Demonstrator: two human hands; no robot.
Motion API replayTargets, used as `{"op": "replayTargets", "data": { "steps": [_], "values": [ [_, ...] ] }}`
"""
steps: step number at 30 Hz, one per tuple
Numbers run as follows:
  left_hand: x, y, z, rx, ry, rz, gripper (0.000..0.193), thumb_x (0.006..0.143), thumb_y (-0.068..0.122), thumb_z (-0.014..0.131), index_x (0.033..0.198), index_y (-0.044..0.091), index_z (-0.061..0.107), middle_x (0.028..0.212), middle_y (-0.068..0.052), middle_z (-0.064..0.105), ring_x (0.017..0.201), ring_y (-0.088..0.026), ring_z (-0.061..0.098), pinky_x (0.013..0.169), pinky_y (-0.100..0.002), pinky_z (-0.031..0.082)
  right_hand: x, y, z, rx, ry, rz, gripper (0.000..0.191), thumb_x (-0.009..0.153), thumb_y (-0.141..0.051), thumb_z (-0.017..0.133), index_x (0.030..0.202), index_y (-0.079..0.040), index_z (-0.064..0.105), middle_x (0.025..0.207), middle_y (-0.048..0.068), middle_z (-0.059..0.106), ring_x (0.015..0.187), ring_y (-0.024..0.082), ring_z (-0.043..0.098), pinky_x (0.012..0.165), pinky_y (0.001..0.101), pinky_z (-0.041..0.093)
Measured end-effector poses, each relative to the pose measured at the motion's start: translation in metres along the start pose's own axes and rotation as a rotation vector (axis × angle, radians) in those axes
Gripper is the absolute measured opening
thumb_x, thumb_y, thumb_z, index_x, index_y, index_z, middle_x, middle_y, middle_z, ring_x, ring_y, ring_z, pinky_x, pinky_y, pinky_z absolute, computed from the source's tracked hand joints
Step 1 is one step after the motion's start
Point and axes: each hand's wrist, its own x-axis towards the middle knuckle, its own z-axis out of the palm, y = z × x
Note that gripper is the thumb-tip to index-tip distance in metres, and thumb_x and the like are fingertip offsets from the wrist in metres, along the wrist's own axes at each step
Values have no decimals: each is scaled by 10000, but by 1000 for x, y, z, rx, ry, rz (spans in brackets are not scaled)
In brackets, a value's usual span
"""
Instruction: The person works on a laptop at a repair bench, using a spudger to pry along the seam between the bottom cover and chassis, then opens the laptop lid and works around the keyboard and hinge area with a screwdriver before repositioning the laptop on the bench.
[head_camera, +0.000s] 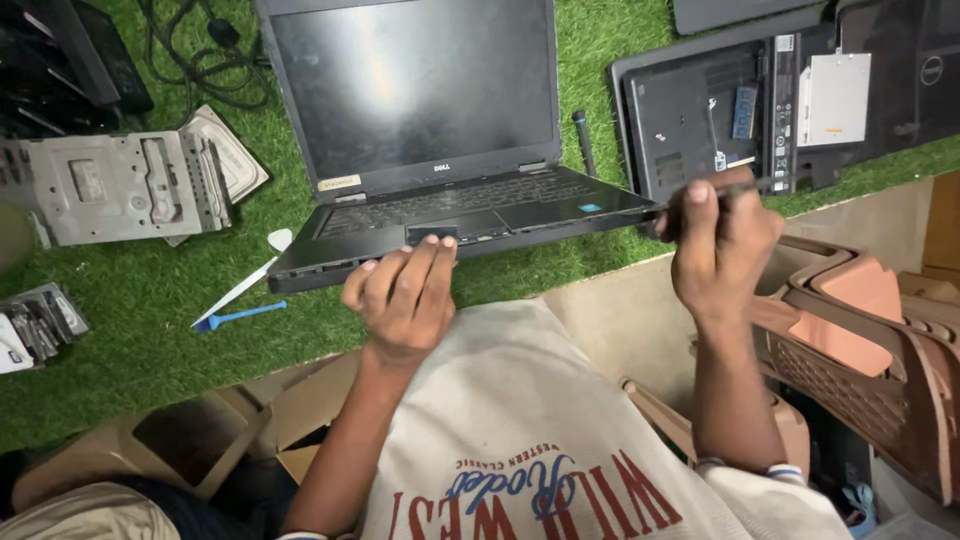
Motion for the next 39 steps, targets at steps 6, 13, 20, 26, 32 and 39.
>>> {"op": "replayTargets", "data": {
  "steps": [6,13,20,26,32,39],
  "values": [
    [3,2,-3,11,-19,-4,208,947,65,759,1134,145,803,1156,37,701,1082,-164,593,1066,-382,323,36,-12,-8,-309,-275,-78,224,1142,-123,618,965,12,594,741,132,660,648,222,669,617,343,504],
    [6,4,2,24,11,-19,224,952,44,759,1145,152,798,1161,41,697,1095,-155,594,1075,-379,316,-19,6,13,-73,-3,-89,157,1138,-95,560,1029,16,575,821,140,672,668,228,686,612,322,535],
    [0,5,-5,31,-8,-6,193,956,94,771,1142,139,799,1155,29,712,1092,-170,597,1082,-381,316,-36,33,37,-197,279,-402,242,1182,-82,533,977,4,437,947,179,671,718,281,668,641,355,518],
    [0,2,-3,14,-45,-21,274,896,58,723,1150,112,810,1151,-3,722,1067,-191,614,1048,-401,336,-12,31,22,-101,217,-283,231,1186,-140,477,1033,25,530,892,170,648,662,221,628,564,304,488],
    [0,0,-4,27,-31,-23,207,978,96,756,1183,112,780,1181,-1,705,1087,-201,595,1064,-406,330,-20,55,27,664,285,20,350,1233,-306,496,1050,-20,413,847,101,492,682,192,567,676,389,585],
    [-2,-5,-3,29,-40,-34,211,964,86,749,1171,105,785,1181,-7,716,1083,-205,609,1068,-413,332,-10,68,15,579,177,58,383,1222,-352,498,1052,-20,412,869,96,484,716,197,610,720,432,637]
  ]
}}
